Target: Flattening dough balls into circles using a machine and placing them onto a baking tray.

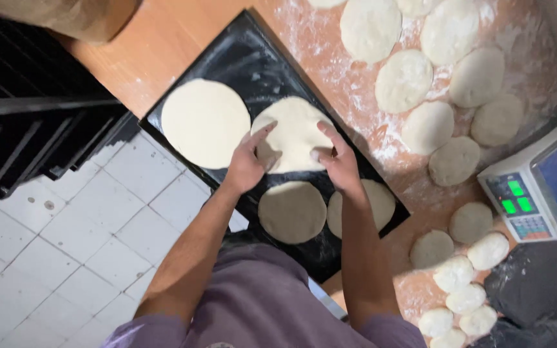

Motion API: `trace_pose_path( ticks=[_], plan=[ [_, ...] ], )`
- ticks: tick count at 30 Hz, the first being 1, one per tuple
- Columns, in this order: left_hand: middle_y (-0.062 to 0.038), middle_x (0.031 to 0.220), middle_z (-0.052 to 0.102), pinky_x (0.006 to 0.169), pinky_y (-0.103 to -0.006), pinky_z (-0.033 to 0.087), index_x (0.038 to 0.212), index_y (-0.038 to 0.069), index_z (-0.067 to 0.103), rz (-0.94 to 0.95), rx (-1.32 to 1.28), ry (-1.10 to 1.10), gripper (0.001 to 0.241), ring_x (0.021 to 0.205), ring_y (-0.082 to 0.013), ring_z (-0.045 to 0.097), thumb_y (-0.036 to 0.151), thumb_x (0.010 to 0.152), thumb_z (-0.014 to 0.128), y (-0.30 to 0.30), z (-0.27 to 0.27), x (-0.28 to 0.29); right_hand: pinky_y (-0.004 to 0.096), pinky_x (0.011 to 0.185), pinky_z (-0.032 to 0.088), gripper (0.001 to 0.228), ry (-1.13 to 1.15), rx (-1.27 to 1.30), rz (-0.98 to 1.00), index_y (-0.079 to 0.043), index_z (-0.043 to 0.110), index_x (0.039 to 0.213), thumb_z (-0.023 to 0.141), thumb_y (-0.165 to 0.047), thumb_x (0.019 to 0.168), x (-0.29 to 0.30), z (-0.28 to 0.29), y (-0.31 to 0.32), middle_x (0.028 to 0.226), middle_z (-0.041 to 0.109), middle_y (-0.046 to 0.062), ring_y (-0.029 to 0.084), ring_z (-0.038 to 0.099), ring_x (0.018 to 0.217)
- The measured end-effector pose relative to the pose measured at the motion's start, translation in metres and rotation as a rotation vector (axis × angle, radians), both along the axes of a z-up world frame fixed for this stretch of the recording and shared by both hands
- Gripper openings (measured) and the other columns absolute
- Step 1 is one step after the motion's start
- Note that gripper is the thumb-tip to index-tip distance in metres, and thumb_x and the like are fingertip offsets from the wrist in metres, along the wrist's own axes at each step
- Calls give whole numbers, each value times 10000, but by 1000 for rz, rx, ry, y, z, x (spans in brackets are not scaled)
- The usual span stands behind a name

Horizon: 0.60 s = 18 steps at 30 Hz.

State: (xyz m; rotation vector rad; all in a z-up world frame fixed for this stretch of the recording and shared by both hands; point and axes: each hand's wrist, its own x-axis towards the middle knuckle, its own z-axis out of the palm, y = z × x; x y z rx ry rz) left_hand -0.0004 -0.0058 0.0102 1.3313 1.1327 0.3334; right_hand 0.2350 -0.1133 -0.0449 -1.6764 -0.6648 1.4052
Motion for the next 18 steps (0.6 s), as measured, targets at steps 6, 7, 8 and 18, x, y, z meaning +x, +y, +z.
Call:
trace_pose_path(
  ticks=[6, 7, 8, 18],
  plan=[
    [-192, 1443, 516, 1139, -407, 413, 1525, 162, 463, -37, 60, 44, 825, 1341, -358, 515, 63, 783, 808, -10, 12, 2, 313, 1050, 476, 737, -423, 61, 286, -32, 517, 1524, 780, 44, 839, -11, 42, 12, 1525, 536, 121, 207, 548, 1340],
    [-185, 1458, 512, 1155, -405, 409, 1517, 158, 467, -23, 76, 49, 836, 1358, -354, 515, 51, 761, 807, -11, 8, 2, 304, 982, 503, 776, -286, -56, 195, -64, 475, 1530, 740, 20, 806, -13, 43, 12, 1554, 507, 83, 225, 613, 1214],
    [-178, 1474, 509, 1170, -403, 404, 1510, 155, 471, -9, 92, 53, 848, 1375, -350, 515, 39, 739, 806, -13, 5, 2, 294, 914, 529, 816, -146, -172, 105, -96, 432, 1537, 700, -2, 772, -14, 44, 13, 1583, 478, 44, 242, 679, 1087],
    [-183, 1631, 256, 1128, -434, 444, 1482, 164, 511, -74, 255, 237, 782, 1467, -386, 370, 15, 769, 796, -29, 5, -6, 393, 1102, 468, 794, -672, 109, 313, -90, 553, 1499, 845, -13, 765, -25, 33, -10, 1539, 482, 176, 299, 521, 1376]
  ],
)
